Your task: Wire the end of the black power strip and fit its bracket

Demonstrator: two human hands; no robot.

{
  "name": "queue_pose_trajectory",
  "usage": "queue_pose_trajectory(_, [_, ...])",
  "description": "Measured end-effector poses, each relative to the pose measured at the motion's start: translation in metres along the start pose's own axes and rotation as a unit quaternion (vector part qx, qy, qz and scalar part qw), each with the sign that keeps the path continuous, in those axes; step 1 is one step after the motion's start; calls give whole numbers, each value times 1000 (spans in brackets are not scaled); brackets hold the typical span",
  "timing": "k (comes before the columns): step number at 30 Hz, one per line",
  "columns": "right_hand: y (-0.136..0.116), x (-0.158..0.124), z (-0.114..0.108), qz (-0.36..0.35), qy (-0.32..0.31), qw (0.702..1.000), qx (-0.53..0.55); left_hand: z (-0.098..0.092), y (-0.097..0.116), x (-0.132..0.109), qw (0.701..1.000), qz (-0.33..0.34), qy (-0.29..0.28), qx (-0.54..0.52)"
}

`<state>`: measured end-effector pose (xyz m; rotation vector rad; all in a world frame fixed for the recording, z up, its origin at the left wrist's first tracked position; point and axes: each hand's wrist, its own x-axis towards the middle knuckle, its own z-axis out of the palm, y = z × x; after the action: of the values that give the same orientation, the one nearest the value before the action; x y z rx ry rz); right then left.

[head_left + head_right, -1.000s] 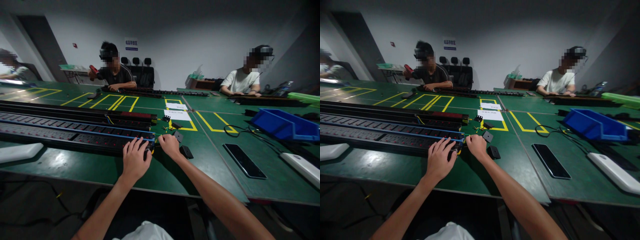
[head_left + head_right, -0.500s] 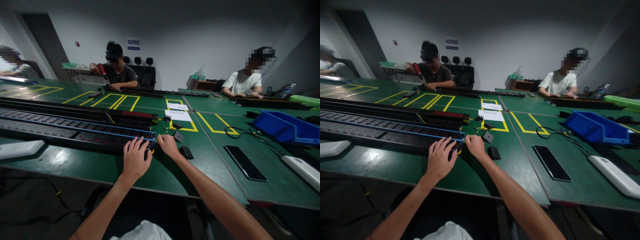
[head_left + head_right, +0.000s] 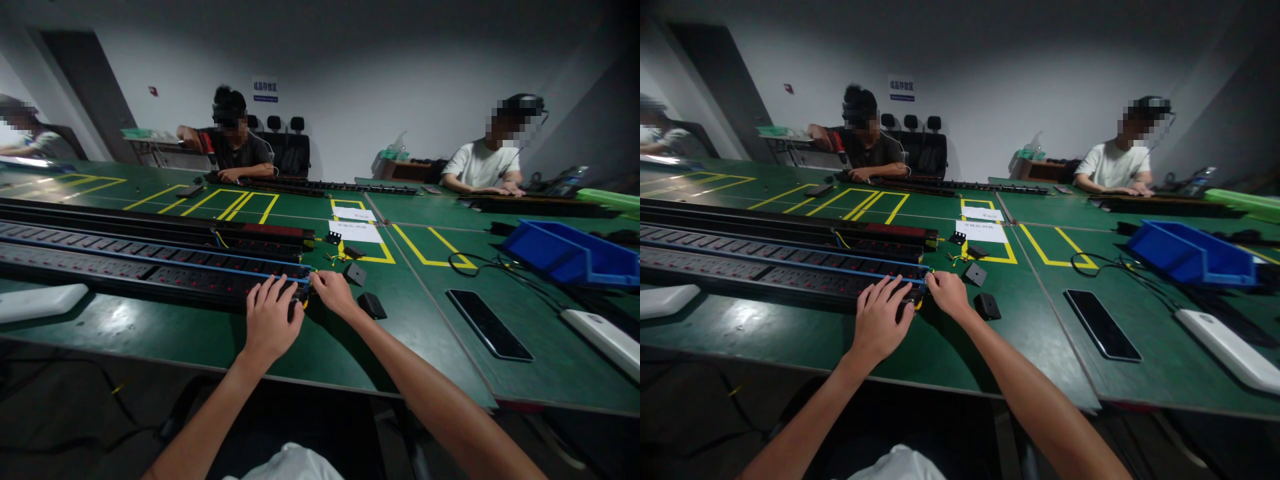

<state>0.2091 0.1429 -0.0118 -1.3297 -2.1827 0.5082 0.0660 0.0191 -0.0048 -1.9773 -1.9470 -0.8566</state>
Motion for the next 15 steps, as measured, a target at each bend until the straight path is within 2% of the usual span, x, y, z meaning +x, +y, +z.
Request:
queue_pose_trajectory(7, [1, 0, 0, -15, -16, 1000, 18, 0, 0, 0, 1000, 3, 0, 9])
queue_pose_trajectory(15, [0, -2, -1, 10, 10, 1000, 10, -1, 0, 0, 1000, 0, -6, 15])
